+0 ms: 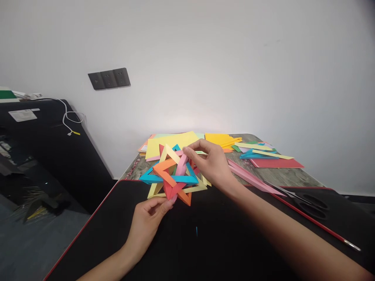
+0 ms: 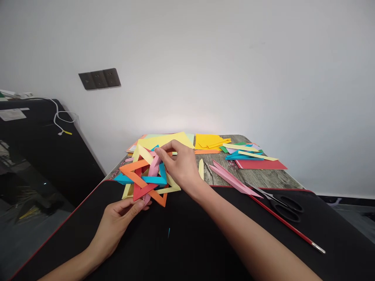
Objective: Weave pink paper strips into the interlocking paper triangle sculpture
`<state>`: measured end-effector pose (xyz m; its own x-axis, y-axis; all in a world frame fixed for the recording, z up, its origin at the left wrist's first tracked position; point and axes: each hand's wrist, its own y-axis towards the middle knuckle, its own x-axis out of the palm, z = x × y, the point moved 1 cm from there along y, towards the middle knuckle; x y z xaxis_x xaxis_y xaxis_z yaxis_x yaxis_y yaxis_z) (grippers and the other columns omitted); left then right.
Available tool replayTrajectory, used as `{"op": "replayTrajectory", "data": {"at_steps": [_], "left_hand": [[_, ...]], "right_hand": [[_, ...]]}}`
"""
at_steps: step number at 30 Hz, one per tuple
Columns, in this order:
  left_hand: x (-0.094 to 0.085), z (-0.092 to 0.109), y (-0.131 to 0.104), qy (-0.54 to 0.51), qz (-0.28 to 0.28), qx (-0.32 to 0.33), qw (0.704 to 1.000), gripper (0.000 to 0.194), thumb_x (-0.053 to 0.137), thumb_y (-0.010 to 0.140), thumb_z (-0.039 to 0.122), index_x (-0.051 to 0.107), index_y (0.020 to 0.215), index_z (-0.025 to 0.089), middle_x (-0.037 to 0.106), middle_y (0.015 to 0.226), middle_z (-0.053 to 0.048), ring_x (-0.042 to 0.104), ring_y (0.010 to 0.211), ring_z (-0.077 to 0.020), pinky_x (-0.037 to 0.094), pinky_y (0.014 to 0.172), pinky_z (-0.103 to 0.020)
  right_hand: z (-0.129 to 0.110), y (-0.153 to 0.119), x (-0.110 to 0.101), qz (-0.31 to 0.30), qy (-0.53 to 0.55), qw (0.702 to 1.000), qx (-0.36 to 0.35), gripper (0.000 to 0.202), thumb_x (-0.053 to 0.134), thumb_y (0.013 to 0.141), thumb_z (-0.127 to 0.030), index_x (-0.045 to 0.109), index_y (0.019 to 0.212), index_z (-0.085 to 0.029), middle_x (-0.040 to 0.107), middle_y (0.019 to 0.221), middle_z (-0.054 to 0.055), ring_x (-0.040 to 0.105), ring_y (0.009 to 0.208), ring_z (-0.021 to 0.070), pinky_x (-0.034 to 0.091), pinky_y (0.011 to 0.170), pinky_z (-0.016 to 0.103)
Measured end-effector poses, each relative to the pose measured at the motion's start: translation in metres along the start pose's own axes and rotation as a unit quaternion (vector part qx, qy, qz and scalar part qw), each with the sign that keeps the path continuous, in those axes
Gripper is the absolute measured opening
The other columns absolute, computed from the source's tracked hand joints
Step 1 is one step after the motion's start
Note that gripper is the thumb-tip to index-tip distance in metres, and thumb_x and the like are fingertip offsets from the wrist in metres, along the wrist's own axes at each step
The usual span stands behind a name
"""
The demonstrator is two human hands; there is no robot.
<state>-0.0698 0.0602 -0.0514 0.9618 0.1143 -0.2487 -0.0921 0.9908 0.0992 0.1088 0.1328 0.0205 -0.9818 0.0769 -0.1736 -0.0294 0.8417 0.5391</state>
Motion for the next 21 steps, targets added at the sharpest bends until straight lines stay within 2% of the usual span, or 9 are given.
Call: {"op": "replayTrajectory", "data": {"at_steps": [3,6,8,11,14,21], "left_hand": [[0.0,-0.0036,0.0028,-0.009,0.016,0.021,1.0,0.023,0.074,0.071,0.041,0.077,0.078,0.019,0.076,0.082,-0.005,0.069,0.083,-0.0256,0.055,0.072,-0.029],[-0.0007,-0.0056,0.0039,-0.04,0.027,0.03,0.998,0.025,0.076,0.069,0.037,0.076,0.087,0.02,0.077,0.089,-0.004,0.07,0.09,-0.0264,0.056,0.08,-0.031],[-0.0013,-0.0053,0.0045,-0.047,0.034,0.031,0.998,0.025,0.078,0.067,0.036,0.076,0.086,0.02,0.077,0.09,-0.005,0.07,0.091,-0.027,0.056,0.081,-0.031],[-0.0018,-0.0035,0.0052,-0.035,0.045,0.031,0.998,0.019,0.077,0.067,0.037,0.077,0.076,0.02,0.076,0.086,-0.005,0.07,0.086,-0.0264,0.056,0.077,-0.03],[-0.0021,-0.0023,0.0048,-0.018,0.042,0.033,0.998,0.018,0.076,0.069,0.037,0.077,0.074,0.02,0.075,0.083,-0.005,0.069,0.083,-0.0244,0.054,0.074,-0.028],[-0.0055,-0.0084,0.0038,0.007,0.025,0.02,0.999,0.027,0.072,0.072,0.043,0.073,0.07,0.016,0.069,0.072,-0.004,0.062,0.067,-0.0183,0.047,0.061,-0.025]], "right_hand": [[0.0025,0.001,-0.0002,0.001,-0.003,1.0,0.001,0.021,0.063,0.081,-0.038,0.06,0.072,-0.019,0.068,0.078,0.004,0.063,0.072,0.0163,0.05,0.059,0.027],[0.0033,0.0019,-0.0009,-0.003,-0.005,1.0,0.008,0.021,0.062,0.081,-0.038,0.059,0.072,-0.019,0.069,0.079,0.005,0.064,0.071,0.0167,0.05,0.061,0.029],[0.0031,0.0019,-0.0012,-0.006,-0.001,1.0,0.01,0.021,0.062,0.081,-0.037,0.059,0.071,-0.019,0.069,0.077,0.004,0.063,0.071,0.0165,0.05,0.062,0.029],[0.0026,0.0014,-0.0012,-0.011,0.008,1.0,0.009,0.021,0.063,0.081,-0.038,0.059,0.071,-0.019,0.067,0.077,0.004,0.063,0.069,0.0157,0.049,0.06,0.028],[0.0021,0.0012,-0.0014,-0.018,0.01,1.0,0.009,0.021,0.062,0.081,-0.038,0.059,0.072,-0.019,0.067,0.077,0.003,0.062,0.068,0.0154,0.049,0.059,0.027],[0.0002,0.0012,-0.0029,-0.029,0.014,0.999,-0.002,0.022,0.064,0.08,-0.038,0.059,0.07,-0.019,0.067,0.075,0.003,0.063,0.069,0.0158,0.05,0.058,0.027]]}}
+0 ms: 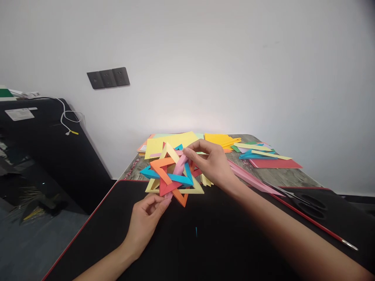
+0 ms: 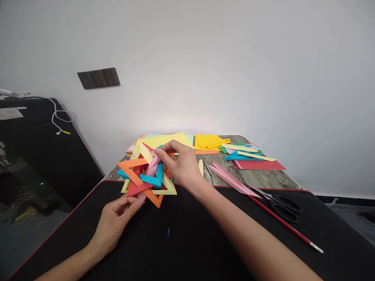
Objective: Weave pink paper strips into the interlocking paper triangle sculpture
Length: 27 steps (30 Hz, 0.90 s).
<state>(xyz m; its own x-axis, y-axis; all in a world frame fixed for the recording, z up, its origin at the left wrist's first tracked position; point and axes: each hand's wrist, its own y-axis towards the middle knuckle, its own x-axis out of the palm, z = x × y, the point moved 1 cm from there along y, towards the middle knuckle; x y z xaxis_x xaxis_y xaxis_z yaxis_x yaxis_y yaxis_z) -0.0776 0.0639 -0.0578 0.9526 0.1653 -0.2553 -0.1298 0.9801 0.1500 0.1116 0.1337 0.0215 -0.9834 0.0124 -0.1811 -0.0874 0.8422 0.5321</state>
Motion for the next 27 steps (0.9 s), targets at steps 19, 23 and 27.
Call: {"op": "replayTrajectory", "data": {"at_steps": [19,23,27], "left_hand": [[0.0,0.001,-0.001,-0.064,-0.029,-0.016,0.997,0.024,0.071,0.075,0.041,0.07,0.078,0.017,0.07,0.08,-0.003,0.065,0.08,-0.019,0.051,0.074,-0.025],[-0.001,0.004,0.0,-0.073,0.024,-0.018,0.997,0.028,0.078,0.067,0.038,0.07,0.082,0.016,0.071,0.078,-0.003,0.066,0.073,-0.0176,0.054,0.065,-0.024],[-0.004,0.009,0.006,-0.067,0.079,0.032,0.994,0.027,0.078,0.063,0.035,0.069,0.079,0.015,0.071,0.072,-0.003,0.065,0.068,-0.0167,0.053,0.058,-0.023]], "right_hand": [[0.003,-0.002,-0.001,-0.002,-0.002,1.0,-0.004,0.026,0.065,0.079,-0.043,0.062,0.071,-0.018,0.066,0.075,0.003,0.056,0.059,0.0129,0.047,0.056,0.027],[0.0,-0.005,0.001,0.015,-0.032,0.999,-0.018,0.024,0.063,0.08,-0.041,0.063,0.072,-0.019,0.068,0.075,0.003,0.058,0.057,0.0125,0.046,0.053,0.025],[-0.001,-0.001,0.008,0.023,-0.061,0.997,-0.041,0.022,0.063,0.081,-0.039,0.065,0.074,-0.019,0.069,0.074,0.002,0.06,0.059,0.0134,0.045,0.055,0.025]]}}
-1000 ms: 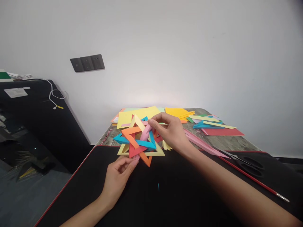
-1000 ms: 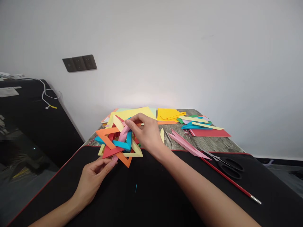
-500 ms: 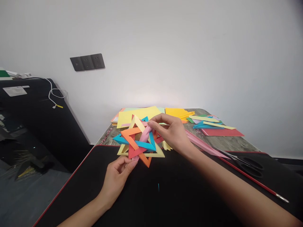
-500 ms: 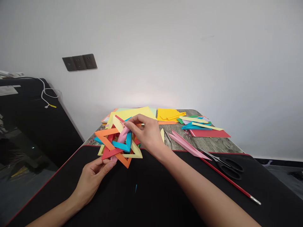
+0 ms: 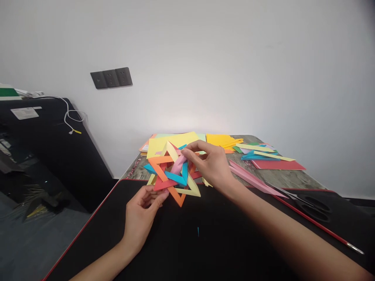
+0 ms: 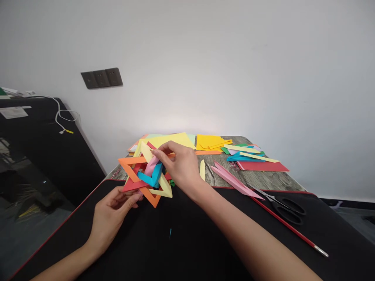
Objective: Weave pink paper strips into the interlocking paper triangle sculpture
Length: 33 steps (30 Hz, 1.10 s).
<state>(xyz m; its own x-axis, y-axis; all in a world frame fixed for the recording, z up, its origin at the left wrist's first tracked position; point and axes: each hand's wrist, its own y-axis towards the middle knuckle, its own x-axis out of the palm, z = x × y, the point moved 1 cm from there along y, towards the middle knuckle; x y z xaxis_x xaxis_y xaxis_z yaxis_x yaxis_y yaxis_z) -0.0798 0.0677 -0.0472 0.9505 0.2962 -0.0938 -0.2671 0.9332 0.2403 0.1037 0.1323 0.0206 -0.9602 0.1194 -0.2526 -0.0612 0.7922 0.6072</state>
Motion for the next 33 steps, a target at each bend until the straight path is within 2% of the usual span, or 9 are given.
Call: {"op": "replayTrajectory", "data": {"at_steps": [3,8,12,23,25,27,30,31,33], "left_hand": [[-0.001,0.002,0.007,0.001,0.01,0.026,1.0,0.021,0.077,0.064,0.032,0.068,0.075,0.016,0.07,0.067,-0.002,0.062,0.061,-0.0139,0.052,0.056,-0.021],[-0.001,0.003,0.019,-0.011,0.018,0.025,0.999,0.02,0.078,0.063,0.029,0.065,0.066,0.015,0.068,0.062,0.0,0.063,0.061,-0.012,0.053,0.061,-0.019],[-0.001,0.005,0.026,-0.032,-0.004,0.02,0.999,0.02,0.079,0.065,0.029,0.064,0.068,0.015,0.068,0.061,0.0,0.062,0.057,-0.0118,0.053,0.058,-0.019],[-0.003,-0.004,0.032,-0.06,-0.046,0.016,0.997,0.016,0.078,0.069,0.024,0.065,0.074,0.016,0.069,0.066,0.001,0.065,0.062,-0.0108,0.053,0.064,-0.018],[-0.003,-0.004,0.032,-0.066,-0.049,0.015,0.996,0.016,0.078,0.07,0.024,0.064,0.074,0.016,0.069,0.067,0.001,0.065,0.062,-0.0108,0.053,0.064,-0.019],[-0.004,-0.003,0.032,-0.07,-0.05,0.014,0.996,0.017,0.077,0.07,0.026,0.064,0.073,0.016,0.069,0.066,0.001,0.065,0.062,-0.0109,0.053,0.064,-0.019],[-0.006,-0.002,0.032,-0.071,-0.053,0.011,0.996,0.018,0.077,0.071,0.028,0.063,0.073,0.016,0.069,0.066,0.001,0.064,0.062,-0.0111,0.052,0.064,-0.019],[-0.007,-0.003,0.033,-0.069,-0.056,0.01,0.996,0.019,0.077,0.071,0.028,0.063,0.074,0.016,0.069,0.066,0.001,0.064,0.062,-0.0111,0.052,0.065,-0.02],[-0.008,-0.004,0.033,-0.067,-0.061,0.009,0.996,0.018,0.077,0.072,0.029,0.063,0.075,0.016,0.069,0.067,0.001,0.064,0.063,-0.011,0.052,0.065,-0.02]], "right_hand": [[0.001,0.009,0.007,-0.01,-0.011,1.0,-0.008,0.023,0.061,0.083,-0.039,0.066,0.072,-0.019,0.07,0.074,0.002,0.061,0.062,0.0141,0.044,0.056,0.025],[0.009,0.028,0.015,-0.03,-0.015,0.999,-0.018,0.021,0.058,0.084,-0.034,0.066,0.071,-0.019,0.07,0.074,0.002,0.062,0.069,0.0159,0.044,0.062,0.027],[0.02,0.039,0.018,-0.03,-0.016,0.999,-0.024,0.02,0.058,0.084,-0.032,0.066,0.071,-0.018,0.07,0.075,0.003,0.062,0.069,0.0153,0.044,0.064,0.028],[0.021,0.039,0.016,-0.041,-0.009,0.999,-0.026,0.023,0.062,0.082,-0.037,0.066,0.07,-0.018,0.07,0.073,0.003,0.064,0.068,0.0144,0.047,0.064,0.027],[0.02,0.038,0.015,-0.043,-0.026,0.998,-0.029,0.02,0.061,0.084,-0.035,0.067,0.076,-0.018,0.071,0.075,0.002,0.065,0.069,0.0147,0.048,0.064,0.027],[0.019,0.038,0.012,-0.067,-0.046,0.995,-0.054,0.017,0.058,0.086,-0.031,0.067,0.092,-0.018,0.072,0.08,0.003,0.066,0.073,0.0151,0.049,0.064,0.026],[0.015,0.036,0.005,-0.13,-0.127,0.969,-0.169,0.022,0.053,0.089,-0.022,0.063,0.108,-0.018,0.071,0.097,0.006,0.066,0.081,0.0153,0.049,0.064,0.025],[0.014,0.035,0.002,-0.142,-0.182,0.948,-0.221,0.022,0.051,0.089,-0.019,0.063,0.108,-0.017,0.07,0.103,0.008,0.065,0.079,0.0151,0.048,0.062,0.025],[0.009,0.033,-0.002,-0.148,-0.32,0.884,-0.306,0.023,0.049,0.088,-0.012,0.063,0.105,-0.016,0.066,0.112,0.01,0.061,0.071,0.0144,0.041,0.052,0.025]]}}
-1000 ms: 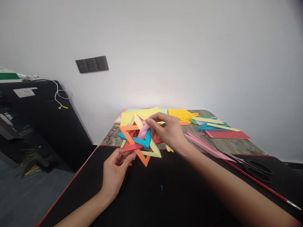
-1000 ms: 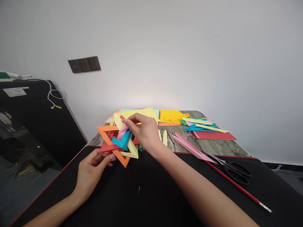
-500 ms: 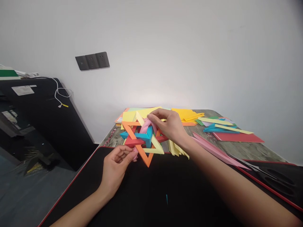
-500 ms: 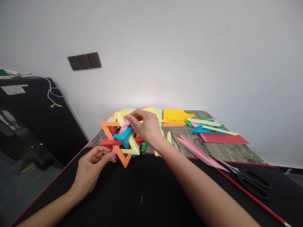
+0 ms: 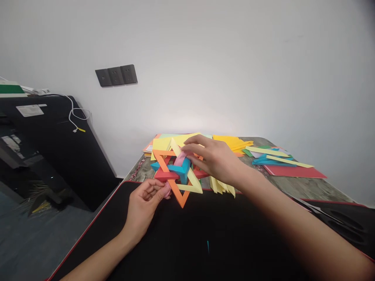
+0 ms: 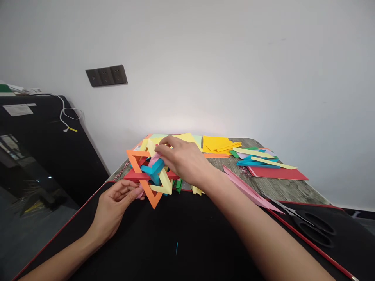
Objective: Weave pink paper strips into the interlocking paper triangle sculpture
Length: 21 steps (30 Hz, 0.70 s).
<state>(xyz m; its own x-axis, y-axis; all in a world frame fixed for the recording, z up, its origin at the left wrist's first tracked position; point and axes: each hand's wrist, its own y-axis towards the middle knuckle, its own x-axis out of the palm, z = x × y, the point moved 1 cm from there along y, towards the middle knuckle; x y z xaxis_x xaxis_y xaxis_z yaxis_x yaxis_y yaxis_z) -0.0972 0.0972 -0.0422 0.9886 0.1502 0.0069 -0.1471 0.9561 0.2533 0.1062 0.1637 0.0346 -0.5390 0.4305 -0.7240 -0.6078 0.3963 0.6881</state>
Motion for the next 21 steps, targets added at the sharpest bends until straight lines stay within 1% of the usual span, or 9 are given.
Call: {"op": "replayTrajectory", "data": {"at_steps": [2,3,6,9,12,14,16,19,21], "left_hand": [[-0.001,-0.001,0.001,0.001,-0.007,-0.002,1.0,0.018,0.076,0.073,0.029,0.063,0.076,0.016,0.069,0.068,0.001,0.064,0.064,-0.0111,0.052,0.066,-0.02],[-0.002,-0.001,0.001,0.001,-0.01,-0.003,1.0,0.018,0.076,0.073,0.029,0.063,0.076,0.017,0.069,0.068,0.001,0.064,0.064,-0.011,0.052,0.067,-0.02],[-0.002,0.0,0.001,0.005,-0.016,-0.003,1.0,0.018,0.076,0.072,0.028,0.064,0.075,0.016,0.068,0.069,0.001,0.063,0.064,-0.0109,0.052,0.066,-0.021],[-0.002,0.003,0.001,0.012,-0.019,-0.002,1.0,0.018,0.076,0.072,0.03,0.064,0.076,0.016,0.067,0.069,0.001,0.062,0.063,-0.0114,0.052,0.066,-0.022],[-0.002,0.004,0.001,0.012,-0.02,-0.001,1.0,0.019,0.076,0.072,0.031,0.065,0.075,0.016,0.066,0.069,0.001,0.062,0.062,-0.0119,0.052,0.065,-0.024],[-0.002,0.004,0.001,0.01,-0.02,-0.001,1.0,0.019,0.076,0.071,0.03,0.065,0.074,0.016,0.066,0.068,0.001,0.061,0.062,-0.0119,0.052,0.065,-0.024],[-0.003,0.004,0.001,0.007,-0.019,0.0,1.0,0.019,0.076,0.071,0.03,0.064,0.074,0.016,0.065,0.067,0.001,0.061,0.062,-0.0118,0.051,0.064,-0.023],[-0.003,0.005,0.0,0.005,-0.018,0.0,1.0,0.019,0.077,0.07,0.03,0.064,0.074,0.016,0.066,0.068,0.0,0.061,0.064,-0.0124,0.051,0.065,-0.024],[-0.003,0.005,0.0,0.006,-0.018,-0.004,1.0,0.02,0.077,0.07,0.03,0.064,0.075,0.016,0.066,0.069,0.0,0.061,0.066,-0.0127,0.051,0.067,-0.024]], "right_hand": [[-0.003,0.001,-0.006,-0.038,-0.131,0.989,-0.062,0.025,0.049,0.084,-0.006,0.063,0.103,-0.014,0.064,0.114,0.012,0.059,0.07,0.0154,0.029,0.044,0.025],[-0.005,0.003,-0.008,-0.058,-0.175,0.979,-0.091,0.026,0.049,0.082,-0.003,0.063,0.101,-0.013,0.065,0.112,0.012,0.059,0.072,0.0167,0.025,0.043,0.026],[-0.011,0.01,-0.013,-0.094,-0.253,0.949,-0.165,0.026,0.045,0.08,0.004,0.063,0.089,-0.012,0.067,0.093,0.01,0.058,0.069,0.0173,0.019,0.041,0.027],[-0.013,0.016,-0.014,-0.08,-0.297,0.925,-0.224,0.029,0.041,0.081,0.007,0.061,0.075,-0.014,0.06,0.068,0.003,0.048,0.052,0.0134,0.017,0.039,0.028],[-0.013,0.018,-0.014,-0.058,-0.306,0.907,-0.282,0.033,0.038,0.085,0.003,0.058,0.066,-0.016,0.05,0.057,0.001,0.038,0.044,0.0111,0.016,0.038,0.029],[-0.012,0.018,-0.014,-0.069,-0.301,0.902,-0.303,0.038,0.035,0.087,0.003,0.058,0.065,-0.017,0.05,0.057,0.001,0.035,0.044,0.011,0.018,0.037,0.03],[-0.01,0.017,-0.014,-0.092,-0.289,0.904,-0.302,0.042,0.03,0.087,0.005,0.059,0.067,-0.018,0.053,0.06,0.002,0.036,0.045,0.0117,0.02,0.036,0.03],[-0.005,0.013,-0.012,-0.106,-0.281,0.909,-0.289,0.045,0.026,0.089,0.003,0.064,0.076,-0.018,0.062,0.071,0.005,0.045,0.051,0.0135,0.027,0.037,0.031],[-0.002,0.009,-0.01,-0.087,-0.293,0.905,-0.297,0.044,0.026,0.091,0.002,0.067,0.087,-0.015,0.067,0.082,0.008,0.053,0.057,0.0152,0.033,0.038,0.031]]}}
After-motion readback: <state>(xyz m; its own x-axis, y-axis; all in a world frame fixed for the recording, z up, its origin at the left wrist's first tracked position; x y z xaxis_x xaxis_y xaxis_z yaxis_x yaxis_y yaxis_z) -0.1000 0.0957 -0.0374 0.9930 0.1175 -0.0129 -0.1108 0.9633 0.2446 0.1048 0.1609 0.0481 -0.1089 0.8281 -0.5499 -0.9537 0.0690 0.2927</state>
